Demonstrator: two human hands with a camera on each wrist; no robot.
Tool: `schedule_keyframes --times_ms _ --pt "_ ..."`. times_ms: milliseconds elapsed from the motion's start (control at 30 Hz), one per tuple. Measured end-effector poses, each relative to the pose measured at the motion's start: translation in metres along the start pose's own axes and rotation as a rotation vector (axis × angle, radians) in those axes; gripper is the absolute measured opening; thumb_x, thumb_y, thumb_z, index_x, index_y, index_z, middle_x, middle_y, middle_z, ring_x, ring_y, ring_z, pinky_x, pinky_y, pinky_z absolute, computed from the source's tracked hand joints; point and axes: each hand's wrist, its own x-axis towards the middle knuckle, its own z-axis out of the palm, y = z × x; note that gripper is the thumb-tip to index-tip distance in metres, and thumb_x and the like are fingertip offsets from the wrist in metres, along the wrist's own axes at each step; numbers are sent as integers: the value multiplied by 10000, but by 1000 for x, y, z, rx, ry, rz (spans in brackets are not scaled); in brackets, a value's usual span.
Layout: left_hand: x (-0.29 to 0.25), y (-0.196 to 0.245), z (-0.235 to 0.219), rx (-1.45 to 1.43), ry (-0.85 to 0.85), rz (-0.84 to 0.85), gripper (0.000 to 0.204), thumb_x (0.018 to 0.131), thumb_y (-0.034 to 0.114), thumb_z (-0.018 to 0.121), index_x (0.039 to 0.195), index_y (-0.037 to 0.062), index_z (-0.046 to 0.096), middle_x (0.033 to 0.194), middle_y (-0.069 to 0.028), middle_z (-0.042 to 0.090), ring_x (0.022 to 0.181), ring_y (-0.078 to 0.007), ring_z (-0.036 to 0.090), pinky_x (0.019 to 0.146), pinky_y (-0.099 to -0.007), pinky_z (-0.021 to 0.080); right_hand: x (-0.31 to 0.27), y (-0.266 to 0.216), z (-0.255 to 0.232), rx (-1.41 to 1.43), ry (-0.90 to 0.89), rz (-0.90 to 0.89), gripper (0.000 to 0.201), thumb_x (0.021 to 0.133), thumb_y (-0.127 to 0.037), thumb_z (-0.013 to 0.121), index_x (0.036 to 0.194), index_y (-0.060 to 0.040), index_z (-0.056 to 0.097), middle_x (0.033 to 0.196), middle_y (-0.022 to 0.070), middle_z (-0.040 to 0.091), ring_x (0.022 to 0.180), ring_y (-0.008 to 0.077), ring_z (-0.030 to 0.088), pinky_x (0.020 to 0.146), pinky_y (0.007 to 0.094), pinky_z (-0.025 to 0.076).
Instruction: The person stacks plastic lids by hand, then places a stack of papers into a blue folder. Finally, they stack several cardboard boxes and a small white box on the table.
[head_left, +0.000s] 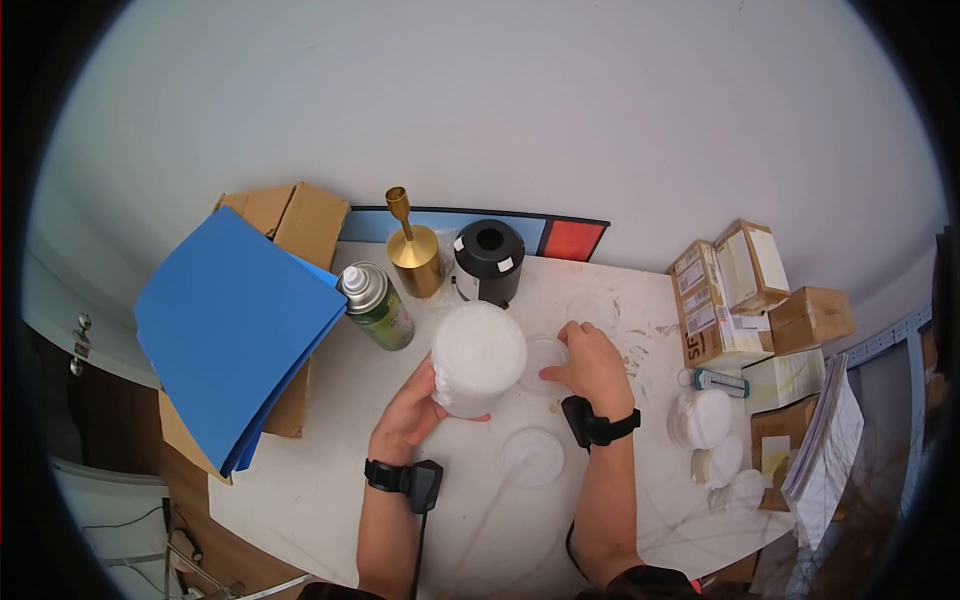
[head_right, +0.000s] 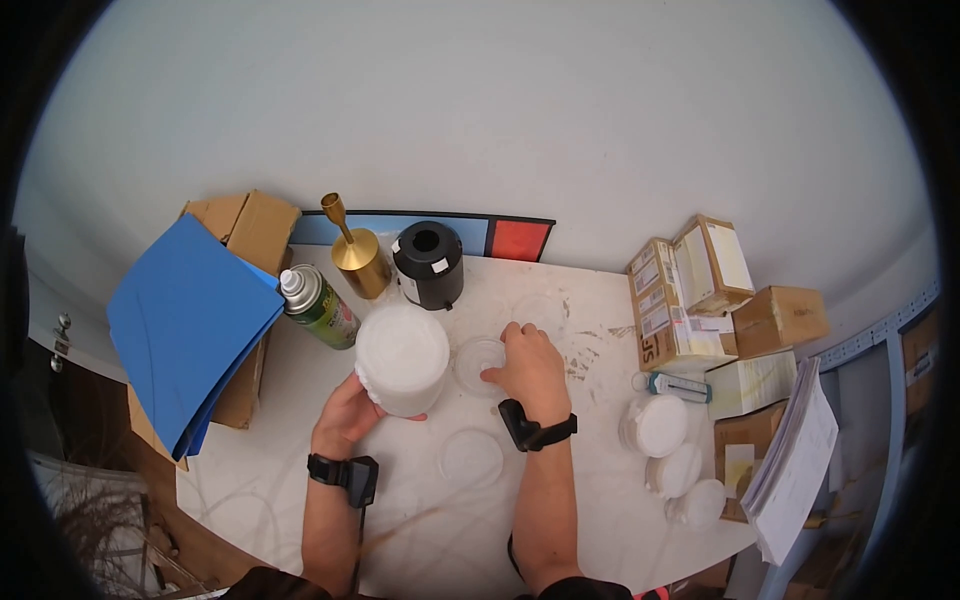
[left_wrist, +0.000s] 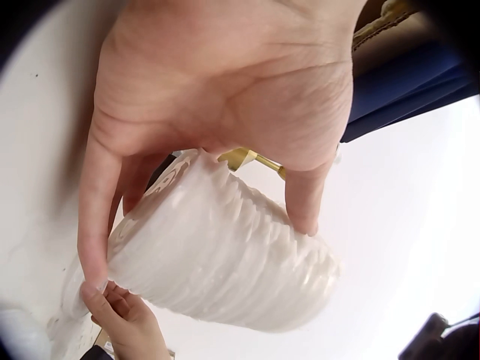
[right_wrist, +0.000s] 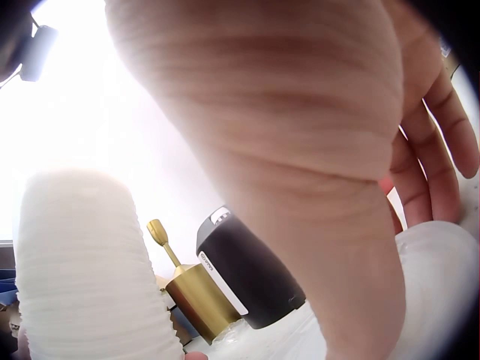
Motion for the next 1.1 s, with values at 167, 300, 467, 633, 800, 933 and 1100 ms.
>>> schedule_keyframes --times_ms 167,300,467,633,800,933,1100 --pt "1 2 0 -2 6 3 928 979 527 642 1661 116 166 1612 -151 416 1387 -385 535 958 -636 574 1 -2 -2 0 39 -5 487 691 -144 907 1081 -17 645 1084 172 672 1048 369 654 889 446 546" --pt "1 4 2 12 4 0 931 981 532 638 1661 109 164 1608 -150 422 1387 -379 537 961 -624 575 -4 1 -13 88 79 -53 374 733 -101 868 1013 -23 633 1035 171 678 966 357 670 837 441 544" --pt "1 4 3 16 12 -14 933 983 536 635 1662 110 159 1607 -147 422 1386 -374 540 963 -617 576 -3 3 -22 226 85 -149 274 757 -98 837 909 2 632 882 161 691 817 334 676 748 415 539" --pt "1 6 2 20 -6 -1 916 992 529 627 1662 116 158 1608 -142 423 1385 -366 543 970 -619 573 -7 2 -31 344 -1 -132 240 790 -123 829 893 9 658 770 79 651 725 173 609 694 323 516" --pt "3 4 -1 7 -15 -11 828 1027 477 598 1648 110 191 1587 -126 448 1369 -342 559 982 -622 567 -21 -3 -52 477 -34 -192 215 811 -128 805 903 4 663 817 66 679 781 178 615 746 320 516" --pt "4 3 -1 0 -32 -11 794 1035 460 594 1635 104 215 1577 -117 456 1367 -327 562 987 -622 564 -37 -24 -71 552 341 -293 187 815 -70 794 893 -16 633 1034 98 712 867 190 630 822 328 509" --pt "5 3 1 14 -54 6 829 1015 488 622 1633 104 226 1582 -109 443 1394 -309 534 997 -604 561 -58 -80 -68 509 433 -592 201 802 -31 796 891 -48 617 1319 162 651 1171 335 626 988 417 493"
